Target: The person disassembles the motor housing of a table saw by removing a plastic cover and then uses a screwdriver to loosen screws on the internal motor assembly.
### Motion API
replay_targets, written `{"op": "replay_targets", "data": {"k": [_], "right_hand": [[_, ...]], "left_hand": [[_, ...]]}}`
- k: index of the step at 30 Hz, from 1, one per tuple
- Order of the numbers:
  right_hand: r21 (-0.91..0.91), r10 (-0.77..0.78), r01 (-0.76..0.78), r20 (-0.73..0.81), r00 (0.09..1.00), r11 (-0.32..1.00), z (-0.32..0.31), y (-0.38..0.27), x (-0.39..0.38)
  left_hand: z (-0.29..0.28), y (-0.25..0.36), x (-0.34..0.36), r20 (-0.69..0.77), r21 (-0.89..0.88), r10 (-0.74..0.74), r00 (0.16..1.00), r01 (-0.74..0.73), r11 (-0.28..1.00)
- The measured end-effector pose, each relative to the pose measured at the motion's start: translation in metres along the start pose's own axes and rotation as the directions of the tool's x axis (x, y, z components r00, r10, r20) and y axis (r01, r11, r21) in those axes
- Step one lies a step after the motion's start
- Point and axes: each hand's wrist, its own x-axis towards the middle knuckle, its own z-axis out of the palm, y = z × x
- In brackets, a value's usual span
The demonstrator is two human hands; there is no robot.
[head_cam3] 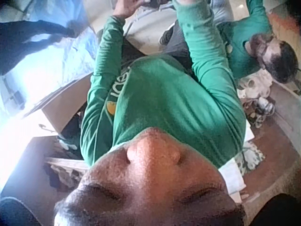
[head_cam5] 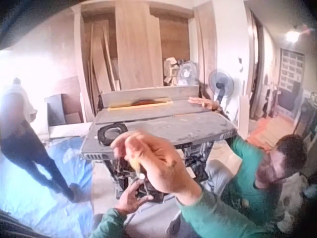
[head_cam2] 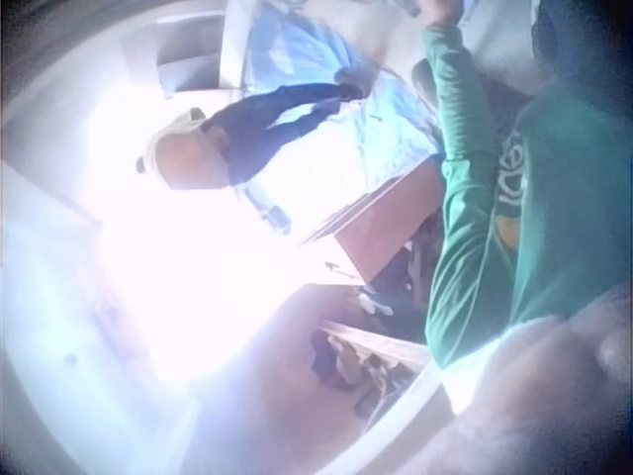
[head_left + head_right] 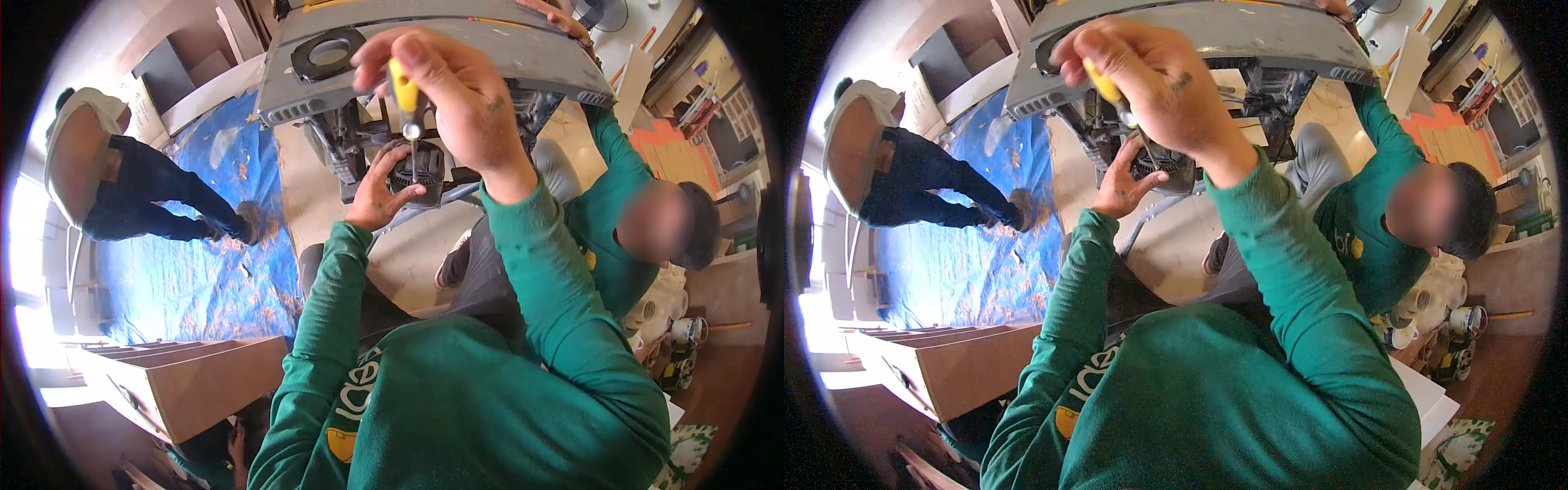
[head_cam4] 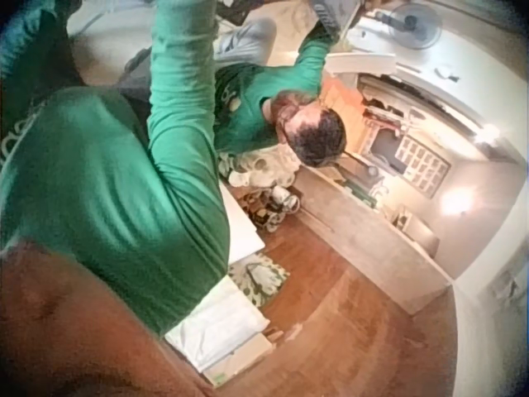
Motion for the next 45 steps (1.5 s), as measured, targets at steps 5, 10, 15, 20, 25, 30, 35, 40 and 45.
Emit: {"op": "replay_targets", "data": {"k": [5, 10, 15, 20, 25, 30, 35, 40, 45], "right_hand": [[0.145, 0.068, -0.030, -0.261, 0.963, 0.989, 0.013, -0.012, -0.010], [0.354, 0.064, -0.203, 0.368, 0.928, 0.913, -0.010, -0.013, 0.003], [-0.187, -0.164, 0.098, -0.377, 0.912, 0.977, 0.024, 0.001, -0.006], [0.045, 0.001, 0.011, -0.267, 0.964, 0.999, 0.014, 0.004, -0.009], [0.240, 0.076, -0.109, 0.146, 0.986, 0.965, 0.002, 0.006, 0.007], [-0.064, -0.034, 0.008, -0.424, 0.905, 0.998, 0.019, 0.001, -0.005], [0.438, 0.008, -0.113, 0.236, 0.972, 0.892, -0.015, 0.006, 0.009], [-0.009, -0.048, 0.047, -0.165, 0.985, 0.999, 0.007, 0.011, 0.004], [-0.127, -0.105, 0.052, -0.466, 0.879, 0.991, 0.032, -0.003, -0.006]], "left_hand": [[0.000, 0.004, 0.003, 0.001, 0.047, 0.022, 1.000, -0.022, 0.999], [0.000, 0.004, 0.002, 0.017, -0.028, -0.024, 1.000, 0.025, 0.999], [0.003, 0.002, -0.001, 0.002, 0.014, -0.034, 0.999, 0.034, 0.999], [0.000, 0.003, 0.000, 0.048, -0.007, -0.078, 0.996, 0.079, 0.997], [-0.002, -0.006, -0.002, 0.011, -0.051, -0.040, 0.999, 0.041, 0.998], [-0.001, 0.010, 0.001, 0.025, 0.023, -0.054, 0.998, 0.053, 0.998], [-0.005, 0.005, 0.001, 0.049, -0.011, -0.065, 0.997, 0.065, 0.998], [-0.002, -0.006, -0.003, 0.028, 0.008, -0.030, 0.999, 0.030, 1.000], [-0.001, 0.011, 0.001, 0.094, -0.075, -0.184, 0.978, 0.192, 0.979]]}}
